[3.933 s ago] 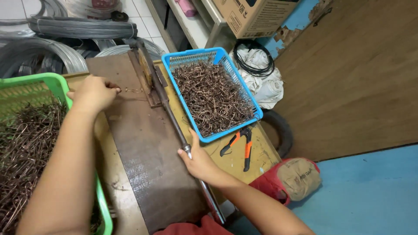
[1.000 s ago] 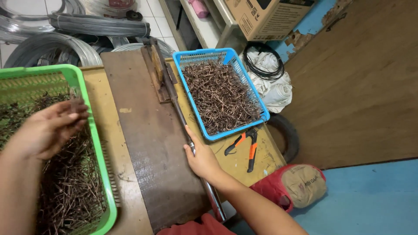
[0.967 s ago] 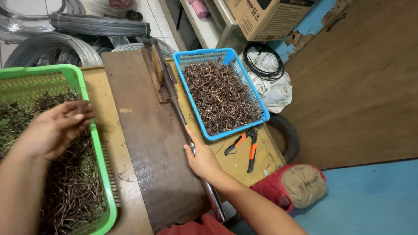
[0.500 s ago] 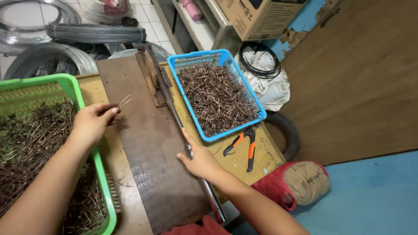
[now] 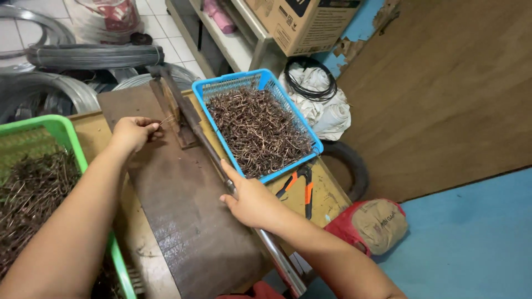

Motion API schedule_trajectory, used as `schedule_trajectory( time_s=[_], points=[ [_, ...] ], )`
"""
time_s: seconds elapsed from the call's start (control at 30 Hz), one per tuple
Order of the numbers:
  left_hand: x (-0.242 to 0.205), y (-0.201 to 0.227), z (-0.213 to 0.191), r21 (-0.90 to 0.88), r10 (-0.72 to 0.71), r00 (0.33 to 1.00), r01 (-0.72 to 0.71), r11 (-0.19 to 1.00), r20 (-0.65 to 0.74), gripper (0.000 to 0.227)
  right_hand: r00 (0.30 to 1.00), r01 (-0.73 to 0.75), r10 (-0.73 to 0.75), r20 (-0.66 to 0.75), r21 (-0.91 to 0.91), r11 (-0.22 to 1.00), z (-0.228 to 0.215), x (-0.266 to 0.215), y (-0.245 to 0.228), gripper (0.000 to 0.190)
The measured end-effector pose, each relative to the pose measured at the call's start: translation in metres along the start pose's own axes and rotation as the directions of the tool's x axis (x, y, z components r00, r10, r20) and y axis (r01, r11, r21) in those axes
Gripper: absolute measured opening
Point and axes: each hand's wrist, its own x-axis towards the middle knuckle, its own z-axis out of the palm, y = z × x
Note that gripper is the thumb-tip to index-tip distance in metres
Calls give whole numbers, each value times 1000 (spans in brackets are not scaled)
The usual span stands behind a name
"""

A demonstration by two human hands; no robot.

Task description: A person manually bends small metal wire pieces one by one using a jig on a low workbench, moving them from a green basket to a blue basket.

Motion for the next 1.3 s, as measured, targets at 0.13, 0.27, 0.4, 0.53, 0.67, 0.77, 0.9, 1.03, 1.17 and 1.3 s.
schedule_trajectory(
  time_s=[0.13, 0.27, 0.4, 0.53, 0.67, 0.77, 0.9, 1.03, 1.17, 1.3],
  points=[
    [-1, 13, 5, -64, -39, 997, 44, 997, 65, 28, 999, -27, 26, 24, 15, 1000, 0, -5, -7, 82],
    [21, 1, 14, -146, -70, 984, 94, 985, 162, 36, 999, -18, 16, 47, 37, 999, 5, -2, -7, 82],
    [50, -17, 26, -245, -36, 981, 83, 966, 193, 41, 999, -2, -1, 39, 67, 998, 6, -2, -6, 80],
    [38, -11, 25, -247, -25, 982, 71, 966, 186, 35, 999, 10, -13, 32, 95, 995, 14, -1, -2, 81],
    [55, -27, 28, -312, -19, 983, 76, 947, 182, 41, 1000, -18, 16, 18, 104, 994, 25, 6, 7, 81],
    [27, -11, 25, -268, -27, 988, 67, 961, 151, 45, 1000, -31, 31, 7, 119, 992, 31, 11, 13, 81],
    [2, 1, 16, -112, -57, 990, 71, 991, 126, 32, 999, -52, 52, 2, 127, 991, 27, 4, 8, 81],
    [8, 1, 19, -130, -51, 994, 63, 990, 98, 34, 998, -59, 60, -5, 118, 991, 27, 5, 8, 82],
    [27, -15, 29, -115, -34, 999, 33, 993, -6, 34, 999, -46, 49, -18, 118, 992, 28, 8, 11, 82],
    [37, -20, 27, -145, -56, 998, 50, 988, -33, 33, 999, -38, 42, -26, 125, 991, 29, 7, 9, 80]
  ],
)
